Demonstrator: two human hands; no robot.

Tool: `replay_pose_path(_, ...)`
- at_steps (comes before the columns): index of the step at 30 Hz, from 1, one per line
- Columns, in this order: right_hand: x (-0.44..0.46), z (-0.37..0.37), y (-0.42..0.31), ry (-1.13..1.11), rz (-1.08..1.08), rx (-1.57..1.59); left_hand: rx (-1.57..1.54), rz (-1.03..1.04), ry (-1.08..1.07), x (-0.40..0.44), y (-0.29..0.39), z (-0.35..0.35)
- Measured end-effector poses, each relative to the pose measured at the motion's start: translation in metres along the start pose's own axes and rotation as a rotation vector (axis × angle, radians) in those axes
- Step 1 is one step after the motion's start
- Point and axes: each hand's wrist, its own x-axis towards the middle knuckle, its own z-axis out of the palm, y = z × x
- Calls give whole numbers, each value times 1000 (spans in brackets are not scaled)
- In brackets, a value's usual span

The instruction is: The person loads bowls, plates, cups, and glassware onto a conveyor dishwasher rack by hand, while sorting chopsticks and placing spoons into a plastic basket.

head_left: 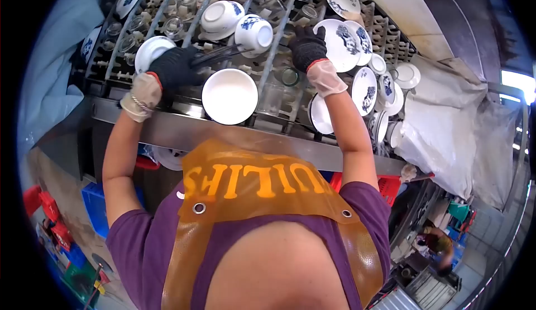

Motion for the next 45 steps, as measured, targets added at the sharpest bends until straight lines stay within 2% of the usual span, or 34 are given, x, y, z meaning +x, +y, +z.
replay_pose_path(2, -3, -17, 13, -41, -11, 110, -27, 124, 188, -5, -2, 21)
replay_pose_path(3, -7, -24, 19, -97, -14, 213, -30, 123, 187, -12, 3, 22)
replay_pose_path(4, -11, -25, 19, -58, 3, 257, -116, 69, 193, -21, 7, 18)
replay_pose_path(5, -12, -22, 19, -65, -1, 253, -201, 13, 202, -31, 15, 9)
replay_pose_path(6, -10, -19, 19, -48, 3, 191, -355, 6, 102, -47, 44, -17)
replay_pose_path(7, -9, -20, 17, -31, 10, 136, -358, 1, 101, -53, 45, -13)
replay_pose_path(9, 0, -24, 17, -173, -1, 126, -96, 552, 51, -65, 40, -5)
replay_pose_path(11, 3, -34, 15, -211, 29, 179, -40, 544, 103, -67, 43, 18)
replay_pose_path(13, -3, -39, 25, -142, 48, 224, 63, 500, 133, -66, 50, 23)
replay_pose_path(15, -22, -43, 47, 209, 203, 735, 49, 477, 185, -63, 38, 31)
replay_pose_path(16, -29, -54, 59, 75, 153, 598, 38, 483, 230, -62, 40, 26)
replay_pose_path(17, -38, -38, 68, 180, 6, 397, 34, 482, 232, -58, 43, 18)
replay_pose_path(18, -46, -29, 71, 164, -11, 311, -208, 402, 111, -53, 48, 8)
replay_pose_path(19, -53, -22, 75, 151, -28, 225, -445, 317, -10, -47, 55, -4)
replay_pose_path(21, -65, -6, 99, 201, -14, 63, -647, -28, -168, -32, 67, -22)
replay_pose_path(22, -67, -6, 111, 77, 106, -58, -627, -38, -142, -20, 67, -19)
replay_pose_path(23, -71, 5, 131, 144, 169, -31, -600, -44, -116, -6, 65, -13)
replay_pose_path(25, -82, -15, 155, -283, 456, -58, -436, 313, 333, 26, 50, 21)
replay_pose_path(26, -93, -20, 159, -314, 511, 29, -183, 310, 426, 33, 44, 25)
replay_pose_path(27, -105, -25, 167, -344, 567, 116, -182, 320, 432, 31, 50, 23)
replay_pose_path(28, -122, 31, 200, -40, 485, 385, -359, 215, 302, 27, 61, 19)
replay_pose_path(29, -118, 36, 196, 118, 445, 341, -538, 104, 167, 21, 74, 15)
replay_pose_path(30, -112, 38, 190, 233, 450, 496, -587, -45, 33, 10, 98, 0)
replay_pose_path(31, -107, 36, 176, 337, 462, 663, -587, -55, 13, 11, 100, 9)
replay_pose_path(32, -97, 30, 167, 289, 453, 752, -417, 138, 53, 15, 100, 19)
replay_pose_path(33, -88, 54, 170, 229, 418, 605, -241, 334, 107, 19, 101, 26)
replay_pose_path(34, -85, 49, 164, 184, 502, 527, -253, 200, -14, 18, 113, 32)
replay_pose_path(38, -67, 40, 186, -15, 707, 326, -121, 145, -33, 6, 136, 64)
replay_pose_path(39, -69, 64, 202, 63, 818, 464, -109, 128, 37, 2, 139, 72)
replay_pose_path(40, -74, 67, 209, 90, 829, 560, -99, 111, 106, -1, 141, 78)
replay_pose_path(41, -76, 69, 216, 121, 838, 654, -106, 101, 108, -1, 142, 81)
replay_pose_path(43, -78, 65, 234, -80, 893, 800, -35, 61, 44, 2, 146, 81)
replay_pose_path(44, -82, 68, 238, 19, 869, 947, -33, 40, 41, -2, 150, 78)
replay_pose_path(45, -78, 63, 236, 38, 976, 1161, -40, 36, 49, 0, 151, 80)
